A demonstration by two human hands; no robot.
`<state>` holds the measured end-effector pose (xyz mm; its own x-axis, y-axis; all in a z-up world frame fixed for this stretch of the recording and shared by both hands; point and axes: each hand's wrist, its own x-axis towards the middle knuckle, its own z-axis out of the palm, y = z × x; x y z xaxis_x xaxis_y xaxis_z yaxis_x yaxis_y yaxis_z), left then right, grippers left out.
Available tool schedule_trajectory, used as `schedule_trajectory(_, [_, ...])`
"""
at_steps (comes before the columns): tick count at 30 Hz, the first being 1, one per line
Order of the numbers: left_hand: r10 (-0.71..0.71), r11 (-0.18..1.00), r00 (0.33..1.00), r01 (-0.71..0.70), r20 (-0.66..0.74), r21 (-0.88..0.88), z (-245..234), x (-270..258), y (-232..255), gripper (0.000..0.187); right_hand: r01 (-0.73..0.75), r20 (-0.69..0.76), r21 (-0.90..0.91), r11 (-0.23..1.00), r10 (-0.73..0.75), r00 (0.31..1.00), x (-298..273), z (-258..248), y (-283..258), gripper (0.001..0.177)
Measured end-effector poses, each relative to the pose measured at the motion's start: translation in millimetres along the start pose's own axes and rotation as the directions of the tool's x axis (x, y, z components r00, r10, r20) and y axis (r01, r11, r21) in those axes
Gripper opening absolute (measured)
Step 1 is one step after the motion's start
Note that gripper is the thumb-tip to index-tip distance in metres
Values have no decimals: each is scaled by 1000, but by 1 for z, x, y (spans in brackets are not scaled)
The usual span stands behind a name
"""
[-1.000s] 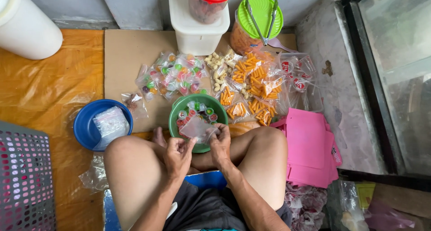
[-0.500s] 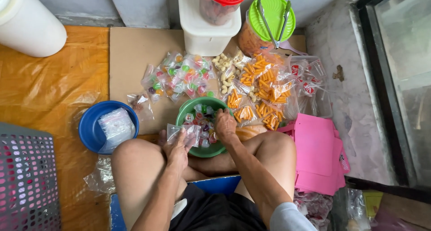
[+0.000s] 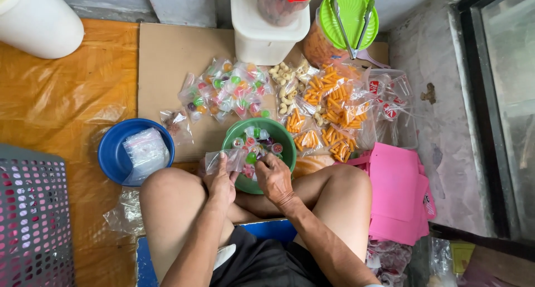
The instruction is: The person places small plastic cups of jelly and pieces of dried food into plastic bags by hand.
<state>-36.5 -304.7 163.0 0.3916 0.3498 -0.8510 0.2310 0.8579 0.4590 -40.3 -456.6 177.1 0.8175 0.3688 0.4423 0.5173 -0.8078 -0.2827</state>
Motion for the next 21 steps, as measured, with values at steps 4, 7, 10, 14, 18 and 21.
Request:
schedule_trajectory(4, [73, 997, 996, -73, 51, -2, -4, 3, -7, 80, 94, -39, -4, 996, -94, 995, -1, 12, -8, 18])
schedule_trajectory(7, [97, 995, 988, -100, 116, 19, -8, 15, -16, 83, 160, -55, -19, 987, -161, 985, -3, 20, -8, 15])
schedule_trajectory(10, [64, 996, 972, -77, 224, 47, -19, 47, -39, 99, 125, -55, 69, 990, -122, 991, -1, 16, -12, 14])
schedule_trajectory(14, [74, 997, 962, -76, 262, -2, -19, 42, -37, 97, 78, -4, 302, 950, -80, 997, 13, -2, -19, 22])
schedule_trajectory(18, [60, 989, 969, -26, 240, -143, -13, 23, -10, 40, -343, 148, 586, 734, 320, 936, 7, 23, 15, 37])
schedule_trajectory(21, [85, 978, 976, -43, 202, -205, 0, -4, 9, 30, -490, 254, 379, 785, 421, 871, 8, 41, 39, 18])
